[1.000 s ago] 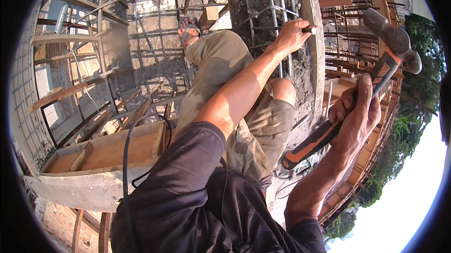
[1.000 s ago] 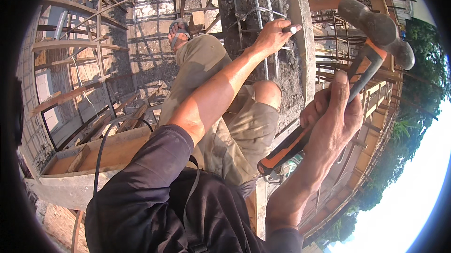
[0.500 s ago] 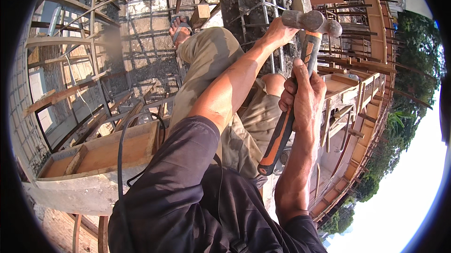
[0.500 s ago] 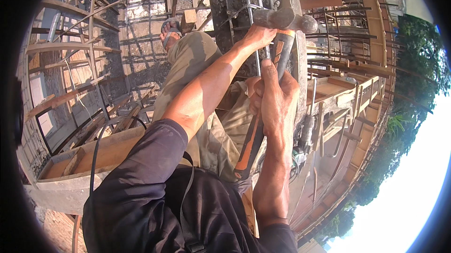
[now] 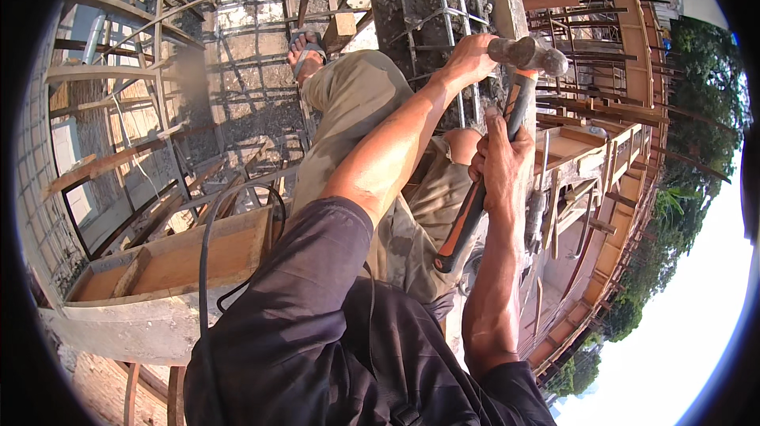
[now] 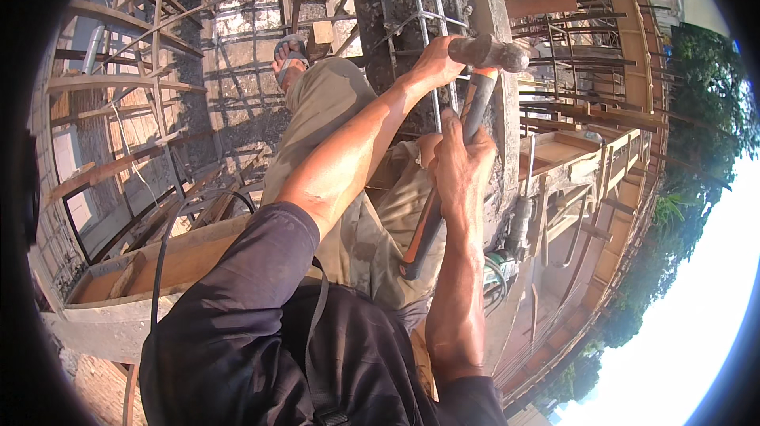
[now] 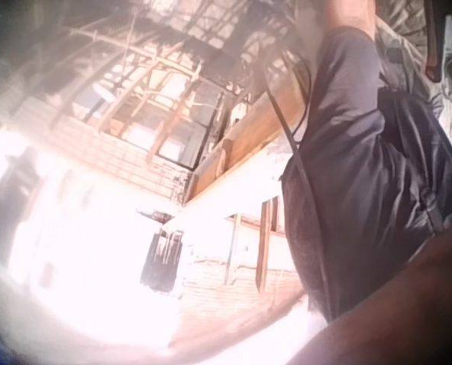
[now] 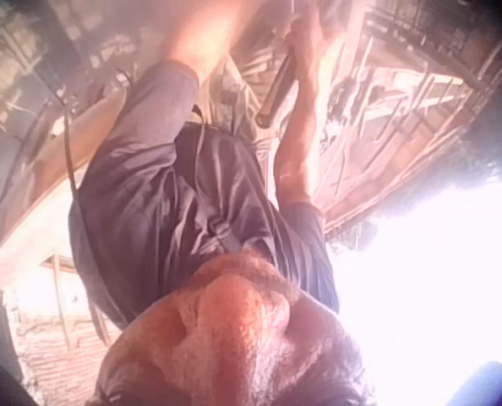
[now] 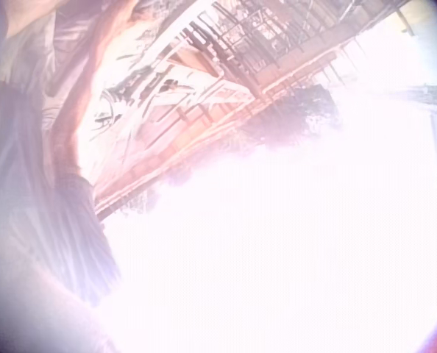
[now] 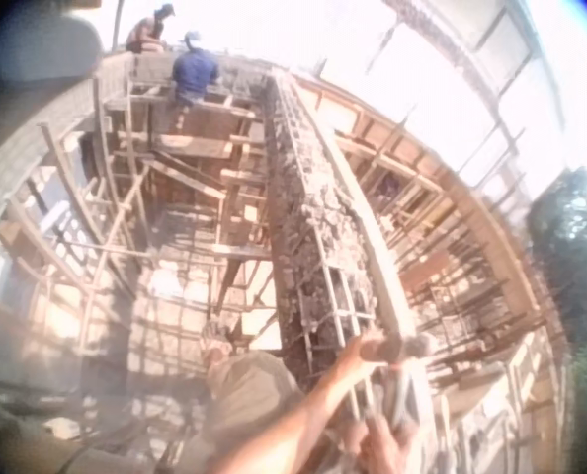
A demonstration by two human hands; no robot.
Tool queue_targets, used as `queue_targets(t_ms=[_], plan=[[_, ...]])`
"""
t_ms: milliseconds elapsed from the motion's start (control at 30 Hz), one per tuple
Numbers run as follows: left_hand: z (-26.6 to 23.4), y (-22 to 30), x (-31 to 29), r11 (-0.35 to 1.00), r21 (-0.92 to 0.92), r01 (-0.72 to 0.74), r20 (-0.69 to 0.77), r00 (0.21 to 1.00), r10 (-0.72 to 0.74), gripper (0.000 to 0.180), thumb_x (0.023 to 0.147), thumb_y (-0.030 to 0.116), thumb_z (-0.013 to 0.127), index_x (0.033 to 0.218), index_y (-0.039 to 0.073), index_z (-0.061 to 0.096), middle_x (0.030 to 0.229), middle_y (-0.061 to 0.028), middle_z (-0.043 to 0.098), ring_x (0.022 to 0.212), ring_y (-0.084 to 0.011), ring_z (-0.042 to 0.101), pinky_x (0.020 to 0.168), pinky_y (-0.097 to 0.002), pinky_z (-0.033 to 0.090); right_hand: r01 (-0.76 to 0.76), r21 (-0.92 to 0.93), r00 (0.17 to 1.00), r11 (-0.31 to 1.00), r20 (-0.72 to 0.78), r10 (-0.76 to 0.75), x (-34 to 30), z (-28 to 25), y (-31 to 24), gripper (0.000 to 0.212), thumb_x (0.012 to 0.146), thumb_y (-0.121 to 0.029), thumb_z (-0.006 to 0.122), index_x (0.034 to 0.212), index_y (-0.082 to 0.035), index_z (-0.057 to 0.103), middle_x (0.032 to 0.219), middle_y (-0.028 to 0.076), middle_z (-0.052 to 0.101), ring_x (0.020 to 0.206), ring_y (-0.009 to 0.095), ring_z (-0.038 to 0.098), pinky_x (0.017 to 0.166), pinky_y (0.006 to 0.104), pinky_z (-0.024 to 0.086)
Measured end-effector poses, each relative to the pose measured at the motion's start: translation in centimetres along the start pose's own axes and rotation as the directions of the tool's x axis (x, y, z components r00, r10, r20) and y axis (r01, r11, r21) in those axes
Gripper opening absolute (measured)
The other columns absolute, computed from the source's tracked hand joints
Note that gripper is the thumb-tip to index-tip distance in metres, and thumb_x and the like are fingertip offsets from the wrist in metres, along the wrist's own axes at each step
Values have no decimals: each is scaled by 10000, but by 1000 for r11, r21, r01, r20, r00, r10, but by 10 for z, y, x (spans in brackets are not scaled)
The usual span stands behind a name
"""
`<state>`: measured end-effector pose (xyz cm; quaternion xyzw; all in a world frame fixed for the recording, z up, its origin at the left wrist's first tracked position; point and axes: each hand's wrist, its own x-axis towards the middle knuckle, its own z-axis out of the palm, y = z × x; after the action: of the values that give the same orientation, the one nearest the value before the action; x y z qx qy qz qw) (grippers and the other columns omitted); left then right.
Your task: The person secures rebar to a concrete form using wire, striking it with a hammer to adjust the positioning while standing on the wooden framework of a building under construction.
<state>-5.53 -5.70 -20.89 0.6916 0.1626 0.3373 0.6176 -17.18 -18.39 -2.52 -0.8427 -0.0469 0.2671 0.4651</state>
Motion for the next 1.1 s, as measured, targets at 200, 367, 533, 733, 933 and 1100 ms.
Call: queue_targets(t_ms=[200, 367, 533, 733, 933, 1100], plan=[[-6, 6, -4, 976, -48, 213, 109, 972, -206, 379, 903, 206, 681, 1229, 14, 697, 1052, -216, 730, 973, -315, 702, 857, -432, 530, 219, 143, 973, 965, 43, -227, -43, -45, -61, 379, 1005, -423, 670, 835, -115, 528, 568, -45, 402, 415, 46, 357, 374, 227, 287], [-5, 12, -3, 979, -58, 193, 38, 981, -191, 354, 886, 184, 689, 1180, -13, 709, 967, -207, 727, 878, -287, 707, 786, -412, 531, 820, -23, 450, 572, -592, -669, -62, -53, -171, 381, 1030, -360, 569, 752, -136, 436, 545, -46, 324, 409, 44, 312, 370, 221, 304], [-6, 7, -2, 976, -90, 200, 29, 980, -198, 287, 905, 187, 668, 1125, 12, 725, 704, -114, 658, 661, -205, 653, 662, -377, 503, 186, 228, 960, 956, -249, -127, -9, -9, -54, 435, 989, -350, 684, 730, -146, 400, 553, -59, 349, 436, 66, 333, 423, 285, 325], [-12, 7, -5, 991, 24, 134, -1, 991, -134, 232, 928, 161, 625, 1090, 29, 724, 782, -124, 709, 629, -187, 649, 617, -368, 504, -3, 111, 1000, 994, 27, 0, 1, -60, 10, 370, 957, -325, 745, 769, -151, 477, 559, -71, 383, 406, 39, 357, 358, 238, 301], [-10, 13, -4, 971, -63, 233, 7, 973, -233, 284, 885, 154, 626, 1096, -8, 725, 721, -176, 661, 600, -202, 637, 601, -382, 492, 614, 80, 712, 785, -485, -507, -59, -90, -136, 409, 979, -308, 688, 671, -164, 460, 543, -55, 336, 411, 40, 316, 363, 229, 262], [-6, 10, -3, 969, -41, 242, 10, 970, -242, 298, 942, 263, 669, 1086, 9, 728, 668, -151, 636, 590, -233, 624, 617, -415, 491, 546, 216, 794, 810, -441, -418, -22, -29, -89, 371, 982, -261, 627, 690, -125, 443, 555, -43, 372, 430, 65, 350, 400, 262, 309]])
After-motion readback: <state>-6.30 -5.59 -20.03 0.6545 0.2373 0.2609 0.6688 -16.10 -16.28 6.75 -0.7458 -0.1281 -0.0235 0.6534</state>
